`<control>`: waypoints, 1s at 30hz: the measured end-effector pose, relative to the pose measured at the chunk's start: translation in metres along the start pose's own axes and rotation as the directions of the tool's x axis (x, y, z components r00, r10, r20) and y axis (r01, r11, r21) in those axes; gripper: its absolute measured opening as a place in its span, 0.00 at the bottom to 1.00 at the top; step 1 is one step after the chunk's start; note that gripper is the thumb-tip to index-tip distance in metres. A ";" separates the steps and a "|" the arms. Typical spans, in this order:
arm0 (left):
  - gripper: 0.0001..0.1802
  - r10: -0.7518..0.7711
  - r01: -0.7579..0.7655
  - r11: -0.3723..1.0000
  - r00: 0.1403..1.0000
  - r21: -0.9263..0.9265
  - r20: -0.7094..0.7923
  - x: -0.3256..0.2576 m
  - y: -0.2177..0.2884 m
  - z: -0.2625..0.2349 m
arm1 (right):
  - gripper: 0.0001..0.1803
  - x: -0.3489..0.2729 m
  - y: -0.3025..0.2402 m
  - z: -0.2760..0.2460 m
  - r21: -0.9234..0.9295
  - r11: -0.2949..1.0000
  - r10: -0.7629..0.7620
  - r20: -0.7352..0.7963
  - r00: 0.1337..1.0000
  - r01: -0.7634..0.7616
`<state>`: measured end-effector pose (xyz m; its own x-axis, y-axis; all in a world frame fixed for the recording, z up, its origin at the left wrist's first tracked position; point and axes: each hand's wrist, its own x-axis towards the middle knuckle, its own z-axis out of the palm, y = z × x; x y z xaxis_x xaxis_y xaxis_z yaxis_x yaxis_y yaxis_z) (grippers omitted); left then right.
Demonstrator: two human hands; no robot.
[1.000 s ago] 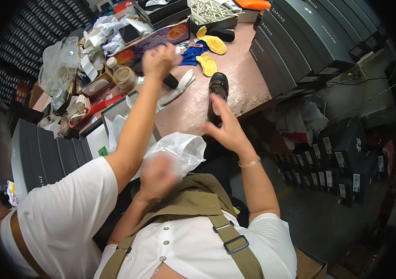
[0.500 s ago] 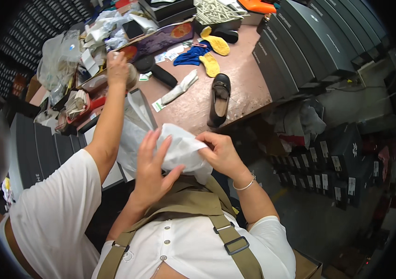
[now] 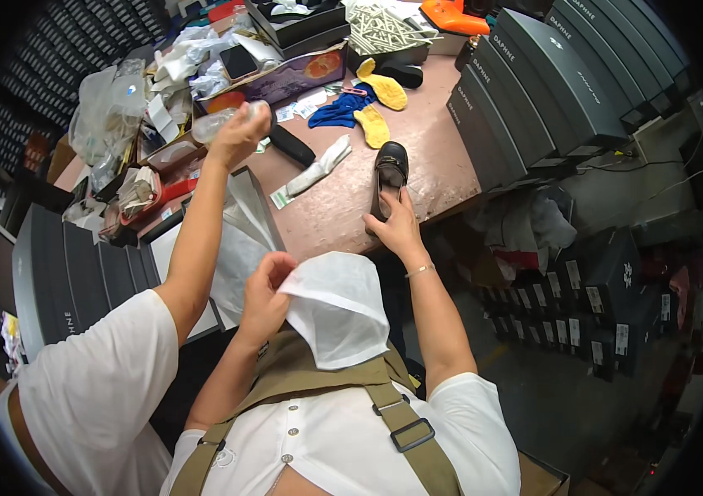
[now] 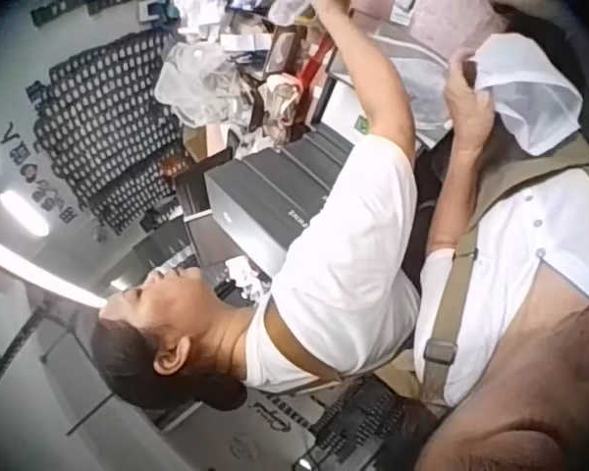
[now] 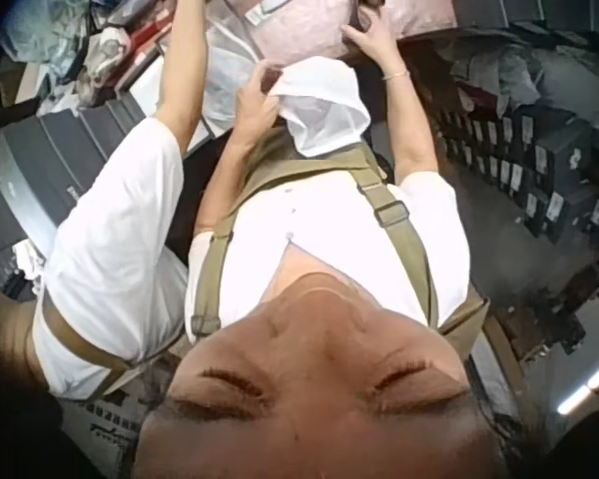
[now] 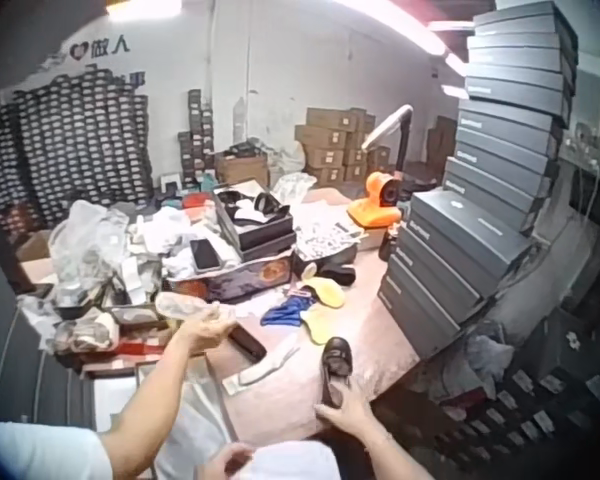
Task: Inspecting pairs of black high-heeled shoes, checking their tags, and neatly packing them into shoeboxes with tissue paper.
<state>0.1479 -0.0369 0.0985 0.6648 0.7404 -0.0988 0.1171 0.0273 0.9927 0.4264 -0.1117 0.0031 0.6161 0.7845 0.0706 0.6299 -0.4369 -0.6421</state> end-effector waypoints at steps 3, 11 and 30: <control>0.09 0.023 -0.020 0.991 1.000 -0.131 0.017 0.029 -0.009 -0.003 | 0.33 -0.020 -0.012 -0.028 0.570 0.802 0.178 0.053 0.983 -0.176; 0.06 0.159 -0.164 0.986 0.976 -0.021 -0.151 0.112 0.020 0.035 | 0.45 -0.147 -0.069 -0.189 0.998 0.065 -0.113 0.002 0.994 0.006; 0.09 0.272 -0.283 0.938 0.959 0.198 0.080 0.080 0.051 0.030 | 0.33 -0.129 -0.073 -0.096 0.785 -0.486 0.119 0.494 0.861 -0.384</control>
<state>0.2291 0.0035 0.1391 0.7281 0.6640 0.1703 0.0679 -0.3170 0.9460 0.3461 -0.2237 0.1145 0.3716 0.8412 -0.3929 -0.9140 0.2570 -0.3140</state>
